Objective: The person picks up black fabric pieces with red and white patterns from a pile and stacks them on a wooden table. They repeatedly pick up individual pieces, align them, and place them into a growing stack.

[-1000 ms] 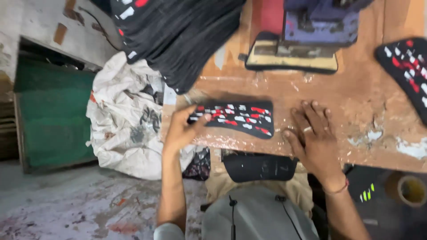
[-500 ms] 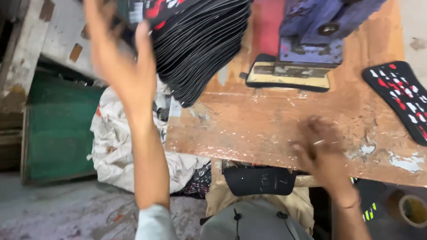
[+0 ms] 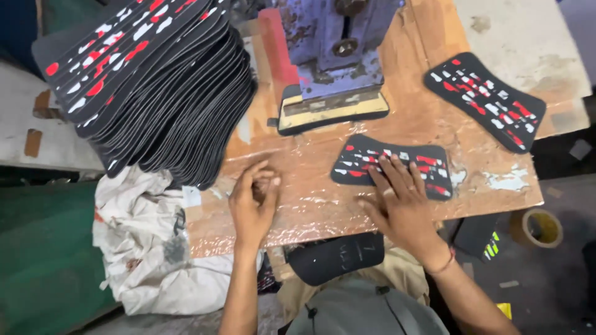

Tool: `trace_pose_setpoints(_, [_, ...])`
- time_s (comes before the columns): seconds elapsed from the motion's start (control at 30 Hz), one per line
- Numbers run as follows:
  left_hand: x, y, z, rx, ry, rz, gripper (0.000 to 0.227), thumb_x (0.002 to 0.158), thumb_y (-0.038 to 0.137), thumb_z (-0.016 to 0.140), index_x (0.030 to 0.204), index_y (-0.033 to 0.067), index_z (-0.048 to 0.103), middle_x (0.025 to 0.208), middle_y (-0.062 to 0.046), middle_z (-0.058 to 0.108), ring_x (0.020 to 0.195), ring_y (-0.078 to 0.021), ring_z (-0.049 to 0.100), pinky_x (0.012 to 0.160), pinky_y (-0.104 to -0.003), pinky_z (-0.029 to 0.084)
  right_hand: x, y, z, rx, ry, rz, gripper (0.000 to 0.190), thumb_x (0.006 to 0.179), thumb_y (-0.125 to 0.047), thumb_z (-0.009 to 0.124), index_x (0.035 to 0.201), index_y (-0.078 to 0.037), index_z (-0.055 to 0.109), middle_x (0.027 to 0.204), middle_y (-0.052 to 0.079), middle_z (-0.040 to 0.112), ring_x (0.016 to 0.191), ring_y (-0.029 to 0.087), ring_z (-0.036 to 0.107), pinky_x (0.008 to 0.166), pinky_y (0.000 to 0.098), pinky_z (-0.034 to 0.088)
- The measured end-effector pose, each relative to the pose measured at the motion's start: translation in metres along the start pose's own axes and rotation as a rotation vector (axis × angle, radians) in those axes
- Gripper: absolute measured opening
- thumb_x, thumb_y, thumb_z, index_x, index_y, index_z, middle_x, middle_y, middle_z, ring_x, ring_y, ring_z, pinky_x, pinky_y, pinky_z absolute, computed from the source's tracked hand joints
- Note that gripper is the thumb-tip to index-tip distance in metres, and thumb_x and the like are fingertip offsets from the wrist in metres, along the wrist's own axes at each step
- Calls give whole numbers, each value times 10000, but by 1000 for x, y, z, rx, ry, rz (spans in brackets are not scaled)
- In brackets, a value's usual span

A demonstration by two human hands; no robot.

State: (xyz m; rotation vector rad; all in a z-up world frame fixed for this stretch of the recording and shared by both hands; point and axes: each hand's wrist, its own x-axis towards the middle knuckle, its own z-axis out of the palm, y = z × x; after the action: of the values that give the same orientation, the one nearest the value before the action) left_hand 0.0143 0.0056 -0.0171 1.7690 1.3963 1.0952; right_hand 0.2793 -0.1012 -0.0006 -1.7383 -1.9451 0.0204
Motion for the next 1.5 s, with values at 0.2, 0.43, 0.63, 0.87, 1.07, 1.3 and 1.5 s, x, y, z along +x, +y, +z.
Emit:
trace_pose_setpoints(0.2, [-6,-11,0,-85,43,-24,394,919,79,758,1297,52,648,939,-23,750,718,-85,614,624,-229,473,24,8,6,7,-69,-29,500,913,-278,705,1332,-14,633,1456,190,566,1433,364,472,1226,553,301])
trace_pose_setpoints(0.43, [53,-13,10,-34,-7,-21,619,892,135,806,1433,56,515,849,-39,721,678,-84,644,628,-223,520,23,9,10,9,-45,-29,365,904,-276,719,1198,-62,690,1410,162,598,1404,336,508,1217,534,328])
trace_pose_setpoints(0.63, [101,-36,49,-287,-300,-202,609,923,141,734,1456,58,451,760,-45,711,566,-102,680,501,-252,531,21,10,10,14,-63,-5,420,918,-271,721,1268,-45,669,1425,150,578,1415,333,497,1227,539,323])
trace_pose_setpoints(0.87, [73,-37,52,-507,-363,-362,489,930,2,627,1407,5,521,896,-102,698,619,-145,697,501,-289,577,-4,-4,4,-99,-105,-66,651,896,-409,683,1428,-50,574,1525,229,478,1470,425,375,1228,592,231])
trace_pose_setpoints(1.07, [-10,-66,-81,-308,-520,-343,341,891,42,735,1217,-17,653,981,-72,715,708,-116,701,603,-275,584,12,26,8,-188,-105,-46,813,937,-547,587,1549,-24,473,1594,292,397,1515,469,310,1244,624,156])
trace_pose_setpoints(1.3, [-16,-78,-72,-332,-498,-290,197,922,130,772,1039,-28,774,855,-8,742,746,-65,634,667,-250,556,107,22,45,-177,-266,-269,810,1038,-622,507,1565,-8,489,1575,308,418,1499,462,348,1222,605,240])
trace_pose_setpoints(1.5, [-14,-61,-72,-367,-484,-335,197,942,132,741,1069,-16,770,901,-3,767,792,-54,658,684,-256,578,105,-10,57,-172,-218,-294,763,955,-640,508,1468,-77,554,1499,284,466,1427,443,367,1162,653,219])
